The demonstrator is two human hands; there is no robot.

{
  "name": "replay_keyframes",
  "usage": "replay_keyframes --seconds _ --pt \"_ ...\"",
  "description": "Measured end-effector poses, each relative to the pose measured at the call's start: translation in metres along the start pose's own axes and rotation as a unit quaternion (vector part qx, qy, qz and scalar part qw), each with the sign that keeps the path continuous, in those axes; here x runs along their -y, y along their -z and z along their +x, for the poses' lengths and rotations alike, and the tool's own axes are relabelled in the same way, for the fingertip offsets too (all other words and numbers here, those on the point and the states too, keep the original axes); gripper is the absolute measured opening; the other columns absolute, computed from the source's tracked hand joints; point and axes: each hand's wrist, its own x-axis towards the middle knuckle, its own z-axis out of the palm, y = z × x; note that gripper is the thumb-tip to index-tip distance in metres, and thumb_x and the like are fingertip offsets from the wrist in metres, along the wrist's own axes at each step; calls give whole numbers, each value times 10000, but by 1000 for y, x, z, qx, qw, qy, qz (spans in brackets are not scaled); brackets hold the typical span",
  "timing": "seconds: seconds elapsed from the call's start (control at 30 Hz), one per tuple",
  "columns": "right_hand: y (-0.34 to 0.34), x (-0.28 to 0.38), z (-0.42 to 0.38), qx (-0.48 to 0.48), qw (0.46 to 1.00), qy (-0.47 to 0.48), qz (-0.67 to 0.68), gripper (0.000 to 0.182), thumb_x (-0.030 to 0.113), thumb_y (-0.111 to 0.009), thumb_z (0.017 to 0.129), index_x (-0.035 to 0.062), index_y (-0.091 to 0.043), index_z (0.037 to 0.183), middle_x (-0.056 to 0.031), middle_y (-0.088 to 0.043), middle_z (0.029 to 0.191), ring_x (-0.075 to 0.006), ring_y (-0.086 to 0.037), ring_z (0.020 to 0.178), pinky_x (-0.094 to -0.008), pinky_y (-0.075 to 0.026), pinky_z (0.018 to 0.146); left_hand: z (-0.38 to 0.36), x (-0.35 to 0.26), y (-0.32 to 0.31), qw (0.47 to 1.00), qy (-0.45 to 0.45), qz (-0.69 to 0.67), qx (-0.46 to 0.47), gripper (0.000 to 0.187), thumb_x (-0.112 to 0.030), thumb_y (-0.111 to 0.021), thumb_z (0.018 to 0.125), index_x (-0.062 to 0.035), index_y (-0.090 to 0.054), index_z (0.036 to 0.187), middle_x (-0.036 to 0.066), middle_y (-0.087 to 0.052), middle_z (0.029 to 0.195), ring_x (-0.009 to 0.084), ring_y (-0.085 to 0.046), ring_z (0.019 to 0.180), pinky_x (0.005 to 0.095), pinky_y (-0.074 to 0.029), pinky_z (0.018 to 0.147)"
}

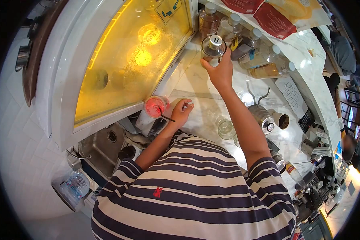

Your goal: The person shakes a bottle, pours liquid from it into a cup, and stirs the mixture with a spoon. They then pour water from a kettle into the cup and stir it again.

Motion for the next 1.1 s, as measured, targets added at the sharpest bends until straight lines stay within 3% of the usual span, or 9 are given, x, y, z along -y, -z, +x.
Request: replay_keyframes --seconds 0.07,0.57,0.77,0.97,1.1 --pt "-6 -1 9 -5 1000 4 -10 913 195 -912 771 -55 -371 1462 -286 -557 1389 -433 -568 1281 -473 -465 1069 -2 -3 0 1000 14 0 -1 344 -230 -676 1027 -29 -614 1299 51 -644 1064 142 -624 903 290 -525 818" --pt "-25 -1 30 -96 993 31 -54 831 258 -963 733 -75 -450 1297 -251 -532 1217 -431 -547 1130 -462 -471 955 1 5 3 1000 -5 10 5 364 -267 -679 1023 -60 -611 1314 36 -647 1012 141 -644 884 283 -512 770" --pt "-27 -4 29 -111 992 32 -55 824 270 -951 750 -61 -452 1317 -254 -525 1233 -425 -549 1114 -456 -475 975 -3 -16 4 999 32 -4 4 377 -310 -674 1022 -83 -615 1317 31 -653 993 139 -649 875 289 -494 723" --pt "20 -6 7 -70 994 61 -52 755 269 -914 799 27 -492 1377 -215 -507 1310 -382 -556 1180 -443 -500 977 -2 -15 1 1000 11 -14 -3 320 -262 -707 1004 -40 -659 1231 46 -640 967 127 -592 829 284 -510 750" --pt "67 -5 -24 -70 997 9 -30 654 246 -894 824 65 -545 1346 -159 -532 1322 -330 -566 1226 -447 -549 917 2 -8 -3 1000 3 5 10 360 -330 -671 1023 -96 -636 1294 12 -655 975 125 -649 887 289 -491 718"
